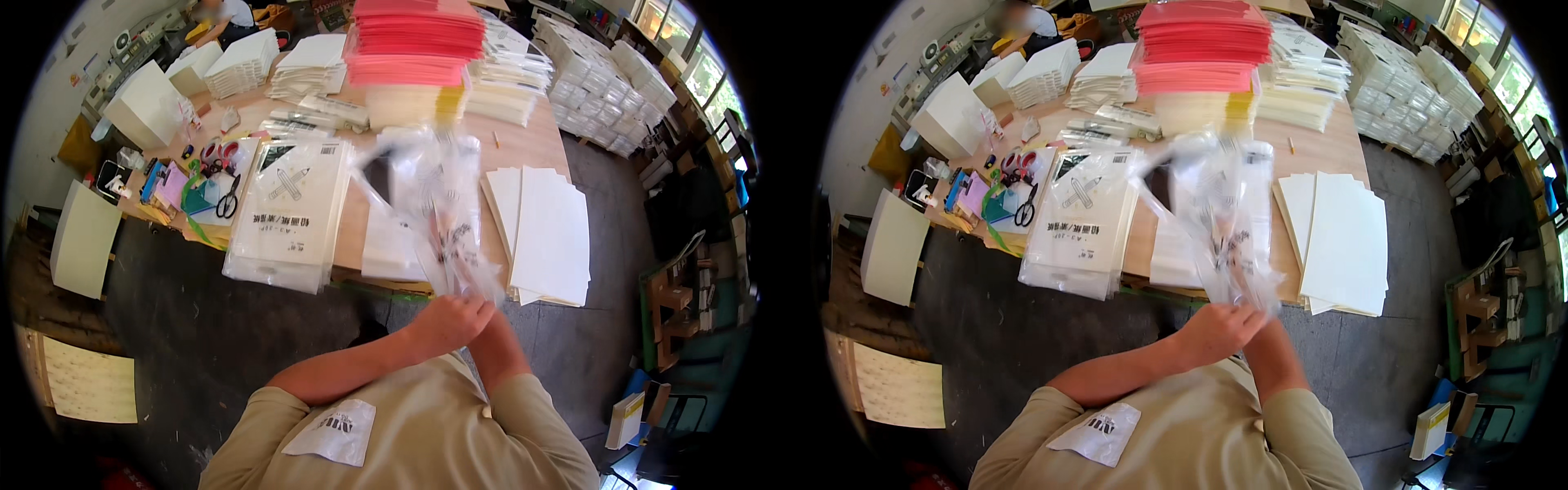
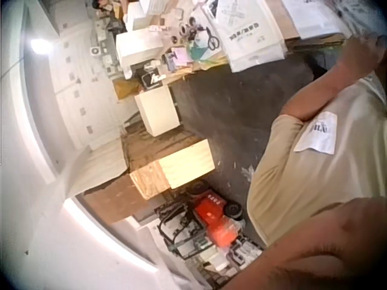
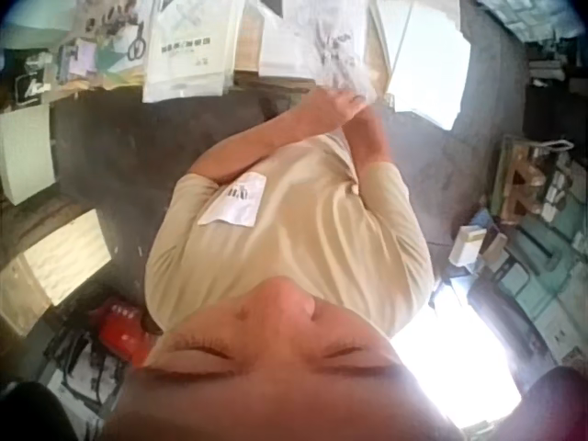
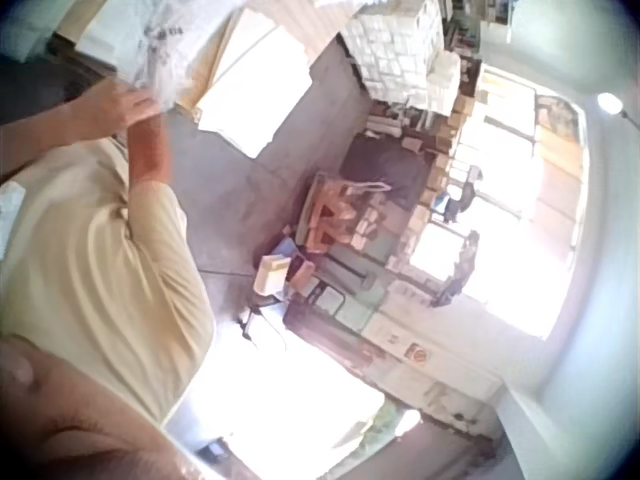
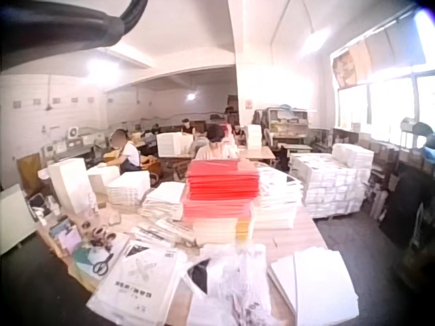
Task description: The person repeatedly picks up stacks of white paper sheets from a table and places them into clear plastic packaging bags. They then fold the top of the bags to seal them and stack the finished packages on the table. The process is repeated continuously throughout the clip.
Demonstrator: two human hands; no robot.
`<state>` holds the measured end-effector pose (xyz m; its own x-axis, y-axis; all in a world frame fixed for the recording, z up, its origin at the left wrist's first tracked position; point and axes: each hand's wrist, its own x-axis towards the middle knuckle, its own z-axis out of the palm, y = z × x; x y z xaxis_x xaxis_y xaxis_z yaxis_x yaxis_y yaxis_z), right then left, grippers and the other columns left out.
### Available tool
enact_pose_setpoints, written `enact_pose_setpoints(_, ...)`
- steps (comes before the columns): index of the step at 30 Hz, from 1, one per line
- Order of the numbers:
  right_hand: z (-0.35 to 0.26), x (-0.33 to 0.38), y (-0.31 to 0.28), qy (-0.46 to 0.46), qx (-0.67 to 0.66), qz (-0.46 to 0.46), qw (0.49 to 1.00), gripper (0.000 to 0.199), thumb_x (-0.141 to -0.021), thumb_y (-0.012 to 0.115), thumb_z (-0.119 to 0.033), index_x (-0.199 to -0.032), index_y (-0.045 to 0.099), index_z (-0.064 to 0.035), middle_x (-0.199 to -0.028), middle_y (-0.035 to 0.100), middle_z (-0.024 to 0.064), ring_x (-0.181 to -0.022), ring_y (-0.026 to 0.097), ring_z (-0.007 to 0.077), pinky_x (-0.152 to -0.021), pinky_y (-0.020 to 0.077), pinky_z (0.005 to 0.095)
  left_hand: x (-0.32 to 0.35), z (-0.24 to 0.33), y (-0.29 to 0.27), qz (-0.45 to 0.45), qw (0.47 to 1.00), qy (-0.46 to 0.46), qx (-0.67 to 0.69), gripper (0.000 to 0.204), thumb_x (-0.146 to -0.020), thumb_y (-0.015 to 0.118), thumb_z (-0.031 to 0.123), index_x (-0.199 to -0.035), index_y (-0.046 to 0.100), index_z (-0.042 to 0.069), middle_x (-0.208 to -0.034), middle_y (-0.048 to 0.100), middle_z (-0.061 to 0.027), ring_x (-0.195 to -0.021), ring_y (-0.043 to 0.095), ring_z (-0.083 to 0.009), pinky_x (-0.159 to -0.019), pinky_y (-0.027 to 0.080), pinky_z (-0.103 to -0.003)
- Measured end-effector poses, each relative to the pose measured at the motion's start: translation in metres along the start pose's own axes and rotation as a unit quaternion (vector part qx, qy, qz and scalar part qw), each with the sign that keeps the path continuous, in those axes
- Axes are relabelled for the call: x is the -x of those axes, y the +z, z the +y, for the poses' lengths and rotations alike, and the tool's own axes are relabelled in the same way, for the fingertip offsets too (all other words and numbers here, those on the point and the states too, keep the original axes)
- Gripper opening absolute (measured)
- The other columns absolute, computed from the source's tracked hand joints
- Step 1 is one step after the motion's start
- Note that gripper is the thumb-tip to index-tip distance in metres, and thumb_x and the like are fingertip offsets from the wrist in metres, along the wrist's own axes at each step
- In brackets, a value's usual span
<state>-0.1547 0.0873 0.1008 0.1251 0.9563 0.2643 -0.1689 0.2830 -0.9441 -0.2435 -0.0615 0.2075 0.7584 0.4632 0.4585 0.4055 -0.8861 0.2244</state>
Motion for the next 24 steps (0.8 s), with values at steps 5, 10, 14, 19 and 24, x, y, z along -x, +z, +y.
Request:
enact_pose_setpoints(5,-0.001,0.002,0.0,-0.004,-0.002,0.005,1.0,0.071,-0.093,0.053,0.001,-0.154,0.017,-0.0041,-0.144,0.043,0.0152,-0.129,0.047,0.0246,-0.106,0.0401,0.036,0.001,0.009,-0.003,0.004,0.998,0.028,0.049,0.018,-0.077,0.061,0.008,-0.095,0.058,0.005,-0.073,0.053,-0.004,-0.061,0.062,-0.0171,-0.053,0.051,-0.029)
enact_pose_setpoints(10,-0.008,0.0,-0.004,-0.008,0.001,0.021,1.0,0.072,-0.092,0.054,0.001,-0.154,0.017,-0.0042,-0.143,0.044,0.0149,-0.128,0.048,0.0244,-0.105,0.0407,0.036,0.005,0.026,-0.009,0.02,0.996,0.062,0.054,0.019,-0.075,0.061,0.01,-0.093,0.059,0.004,-0.073,0.053,-0.0036,-0.059,0.062,-0.0172,-0.052,0.051,-0.029)
enact_pose_setpoints(14,-0.006,-0.029,-0.005,-0.014,0.004,0.02,1.0,0.073,-0.091,0.055,0.002,-0.153,0.017,-0.0042,-0.142,0.045,0.0146,-0.128,0.048,0.0243,-0.104,0.0411,0.0359,0.005,0.028,-0.017,0.005,0.996,0.073,0.056,0.021,-0.073,0.061,0.01,-0.093,0.059,0.004,-0.073,0.053,-0.0027,-0.06,0.061,-0.0154,-0.052,0.05,-0.028)
enact_pose_setpoints(19,-0.005,-0.029,-0.003,-0.013,-0.004,0.03,0.999,0.074,-0.091,0.055,0.003,-0.153,0.016,-0.0042,-0.141,0.046,0.0143,-0.127,0.049,0.0241,-0.104,0.0417,0.0359,0.008,0.027,-0.026,0.012,0.997,0.071,0.041,0.021,-0.072,0.061,0.011,-0.092,0.058,0.007,-0.072,0.052,-0.0014,-0.057,0.058,-0.0131,-0.051,0.046,-0.025)
enact_pose_setpoints(24,0.001,-0.03,0.009,-0.006,-0.006,0.042,0.999,0.075,-0.09,0.056,0.004,-0.153,0.016,-0.0042,-0.14,0.048,0.0139,-0.126,0.05,0.0239,-0.103,0.0423,0.0359,0.013,0.017,-0.027,0.002,0.998,0.064,0.0,0.022,-0.073,0.062,0.014,-0.094,0.06,0.008,-0.073,0.051,-0.0008,-0.059,0.055,-0.0116,-0.053,0.044,-0.025)
